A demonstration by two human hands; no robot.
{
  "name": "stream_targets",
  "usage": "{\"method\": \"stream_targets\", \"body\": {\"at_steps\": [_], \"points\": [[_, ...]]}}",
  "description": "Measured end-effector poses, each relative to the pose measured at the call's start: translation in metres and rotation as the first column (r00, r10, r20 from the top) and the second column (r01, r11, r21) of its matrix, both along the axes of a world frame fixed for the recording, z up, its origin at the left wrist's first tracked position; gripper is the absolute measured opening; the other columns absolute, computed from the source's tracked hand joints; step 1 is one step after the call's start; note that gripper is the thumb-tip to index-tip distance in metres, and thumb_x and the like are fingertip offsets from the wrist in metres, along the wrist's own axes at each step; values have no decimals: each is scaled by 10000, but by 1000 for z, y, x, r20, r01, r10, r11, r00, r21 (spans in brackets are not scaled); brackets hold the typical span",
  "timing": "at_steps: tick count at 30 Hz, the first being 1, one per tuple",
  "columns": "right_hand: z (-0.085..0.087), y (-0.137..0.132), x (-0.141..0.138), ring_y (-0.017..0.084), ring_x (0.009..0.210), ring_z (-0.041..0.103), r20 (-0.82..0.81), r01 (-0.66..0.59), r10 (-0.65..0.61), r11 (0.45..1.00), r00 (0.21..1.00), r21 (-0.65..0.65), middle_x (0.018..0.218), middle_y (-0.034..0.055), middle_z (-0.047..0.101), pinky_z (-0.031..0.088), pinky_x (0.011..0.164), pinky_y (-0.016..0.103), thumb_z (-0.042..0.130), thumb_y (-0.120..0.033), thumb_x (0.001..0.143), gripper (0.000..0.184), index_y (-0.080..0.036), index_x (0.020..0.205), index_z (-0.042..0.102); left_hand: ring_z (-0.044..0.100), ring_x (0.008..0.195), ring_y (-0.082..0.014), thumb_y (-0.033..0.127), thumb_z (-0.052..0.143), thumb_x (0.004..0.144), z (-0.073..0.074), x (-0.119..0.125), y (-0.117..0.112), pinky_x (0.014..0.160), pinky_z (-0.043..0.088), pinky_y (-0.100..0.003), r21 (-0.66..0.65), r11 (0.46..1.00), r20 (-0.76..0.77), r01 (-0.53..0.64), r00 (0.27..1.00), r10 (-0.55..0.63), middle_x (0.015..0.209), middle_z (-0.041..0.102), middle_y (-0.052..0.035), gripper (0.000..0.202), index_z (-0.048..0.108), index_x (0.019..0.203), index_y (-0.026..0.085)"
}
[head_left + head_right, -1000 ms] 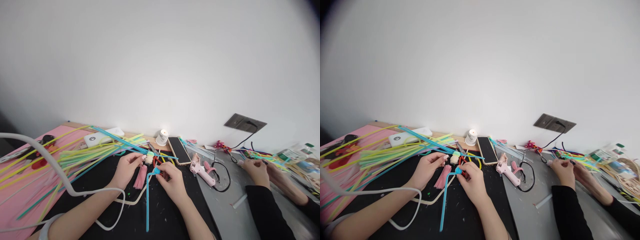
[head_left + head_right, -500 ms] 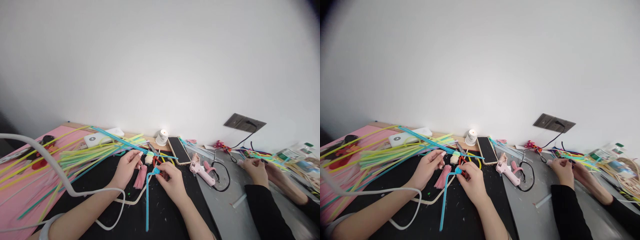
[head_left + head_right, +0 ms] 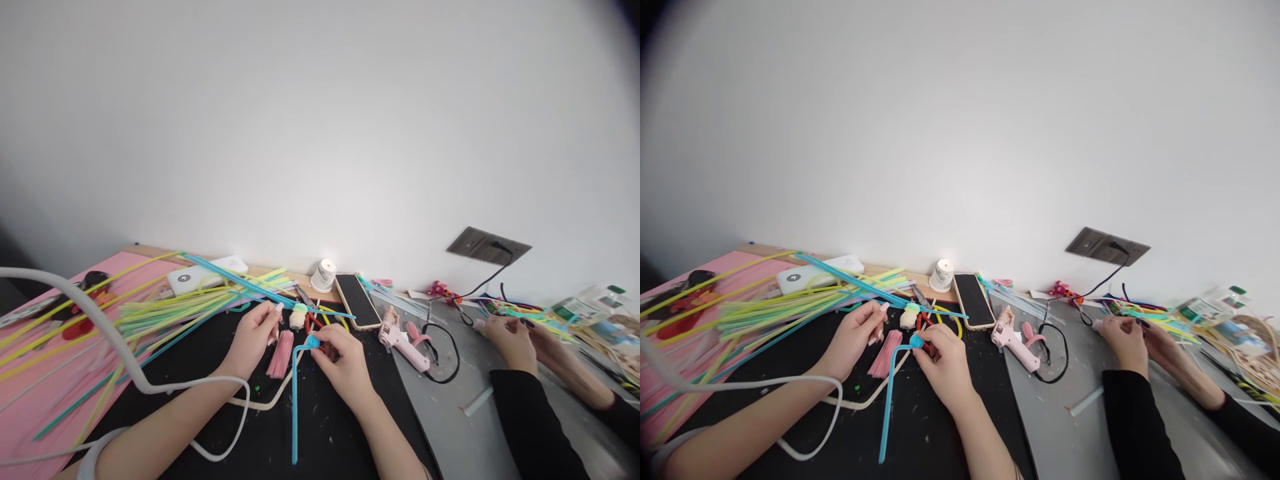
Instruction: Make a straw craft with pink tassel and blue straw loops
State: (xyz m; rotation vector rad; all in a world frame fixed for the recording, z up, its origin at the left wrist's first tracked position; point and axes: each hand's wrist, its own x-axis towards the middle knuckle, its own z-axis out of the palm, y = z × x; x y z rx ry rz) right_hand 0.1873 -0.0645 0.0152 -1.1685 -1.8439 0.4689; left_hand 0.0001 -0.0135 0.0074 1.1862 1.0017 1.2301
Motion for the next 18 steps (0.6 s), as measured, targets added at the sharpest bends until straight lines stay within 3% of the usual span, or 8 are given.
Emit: {"method": "stream_targets", "body": {"at_steps": [6, 10, 13, 18], "points": [[1, 0, 0, 105, 568, 486, 1, 6, -6, 1000, 1000, 2, 864, 41, 626, 401, 500, 219, 628, -114, 775, 177, -191, 925, 681, 368, 454, -98, 529, 541, 822, -3, 0, 1, 472, 310, -229, -28, 999, 22, -34, 999, 34, 479, 384, 71, 390, 529, 634, 187], [1, 0, 0, 106, 564, 487, 5, 11, -11, 1000, 1000, 8, 860, 42, 627, 403, 497, 222, 625, -115, 776, 172, -191, 919, 682, 394, 461, -91, 497, 586, 789, 1, 0, 2, 470, 346, -235, 0, 998, 32, -59, 998, 59, 597, 518, 38, 335, 639, 766, 167], [2, 0, -1, 110, 566, 490, 9, 14, -14, 1000, 1000, 3, 861, 44, 630, 406, 498, 225, 625, -120, 777, 173, -197, 922, 683, 509, 533, -126, 464, 659, 729, 2, 0, 2, 552, 456, -277, -16, 998, 17, -61, 998, 61, 719, 643, -14, 327, 692, 856, 165], [3, 0, -2, 111, 568, 494, 3, 17, -17, 1000, 1000, 5, 851, 43, 631, 405, 494, 222, 624, -125, 778, 167, -196, 915, 687, 613, 636, -174, 404, 731, 676, -1, 0, 1, 651, 504, -298, -30, 999, -10, -14, 1000, 14, 683, 678, -23, 239, 683, 724, 175]]}}
